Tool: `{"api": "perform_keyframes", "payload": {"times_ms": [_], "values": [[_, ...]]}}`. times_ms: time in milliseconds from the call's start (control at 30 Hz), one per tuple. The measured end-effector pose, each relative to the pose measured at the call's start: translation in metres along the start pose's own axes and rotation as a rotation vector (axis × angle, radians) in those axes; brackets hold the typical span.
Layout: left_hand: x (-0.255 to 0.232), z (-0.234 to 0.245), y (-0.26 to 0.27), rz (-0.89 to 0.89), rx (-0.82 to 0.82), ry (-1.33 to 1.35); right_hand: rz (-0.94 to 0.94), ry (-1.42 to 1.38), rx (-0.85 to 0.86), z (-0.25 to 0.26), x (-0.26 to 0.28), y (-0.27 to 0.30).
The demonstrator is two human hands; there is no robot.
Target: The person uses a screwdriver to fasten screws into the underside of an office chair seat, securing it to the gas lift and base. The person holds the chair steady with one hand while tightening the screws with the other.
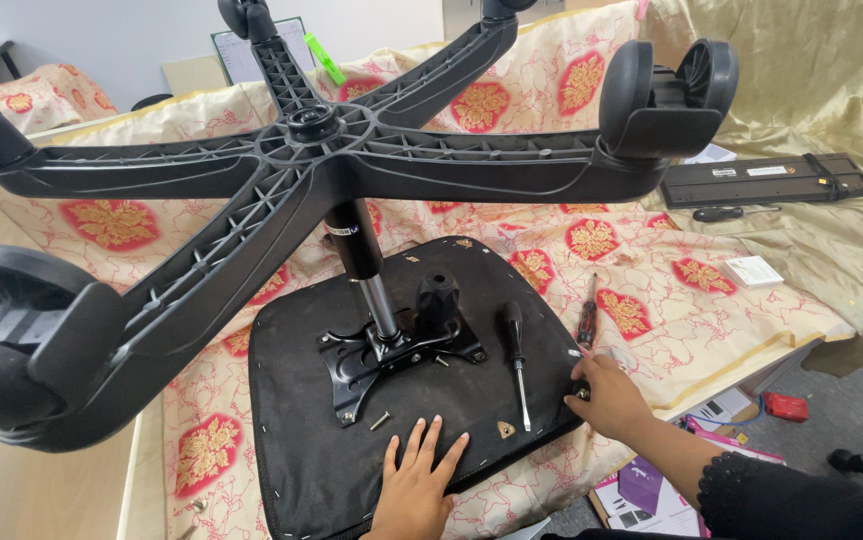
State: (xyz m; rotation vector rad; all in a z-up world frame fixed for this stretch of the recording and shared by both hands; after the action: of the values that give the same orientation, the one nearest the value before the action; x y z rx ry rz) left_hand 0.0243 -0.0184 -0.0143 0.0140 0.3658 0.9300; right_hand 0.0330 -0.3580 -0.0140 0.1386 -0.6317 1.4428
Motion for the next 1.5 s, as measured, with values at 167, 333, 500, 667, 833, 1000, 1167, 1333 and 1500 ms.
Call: {"api": "perform_keyframes", "payload": {"times_ms": [167, 333, 500, 667, 833, 1000, 1167, 1333, 1500], "values": [[0.0, 0.001, 0.001, -0.012, -0.01, -0.005, -0.137, 0.011, 0.174, -0.007, -0.011, -0.006], [-0.001, 0.003, 0.001, -0.003, 0.009, -0.014, 0.014, -0.02, 0.221, -0.011, -0.017, -0.012], [-0.004, 0.008, 0.004, -0.003, 0.002, -0.002, 0.013, -0.033, 0.033, -0.008, -0.006, -0.007], [-0.007, 0.012, 0.008, 0.009, -0.005, 0.039, -0.152, -0.014, 0.103, -0.008, -0.01, -0.006], [-0.008, 0.016, 0.011, 0.002, -0.02, 0.071, -0.156, 0.02, 0.169, -0.01, -0.011, -0.007], [-0.006, 0.013, 0.009, -0.012, -0.003, 0.067, -0.144, 0.034, 0.181, -0.011, -0.008, -0.008], [-0.002, 0.007, 0.008, -0.063, -0.015, 0.074, -0.125, 0.085, 0.028, -0.011, -0.005, -0.008], [0.004, 0.002, 0.006, -0.144, -0.071, 0.077, -0.31, 0.087, 0.073, -0.022, -0.023, -0.01], [0.013, 0.006, 0.007, -0.228, -0.096, 0.114, -0.332, 0.123, 0.093, -0.029, -0.038, -0.009]]}}
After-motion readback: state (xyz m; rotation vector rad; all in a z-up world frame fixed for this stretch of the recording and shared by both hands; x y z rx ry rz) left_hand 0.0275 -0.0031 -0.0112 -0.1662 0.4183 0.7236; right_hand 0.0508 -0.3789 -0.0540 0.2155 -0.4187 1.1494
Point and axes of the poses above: each hand's wrist, its own y-axis away from the middle knuckle, its own z-axis out of the back of the hand, x = y × z, the point moved 3 cm from there along -y, towards the middle knuckle, and after that the axes turned 4 degrees about z, right-handed, at the moved point
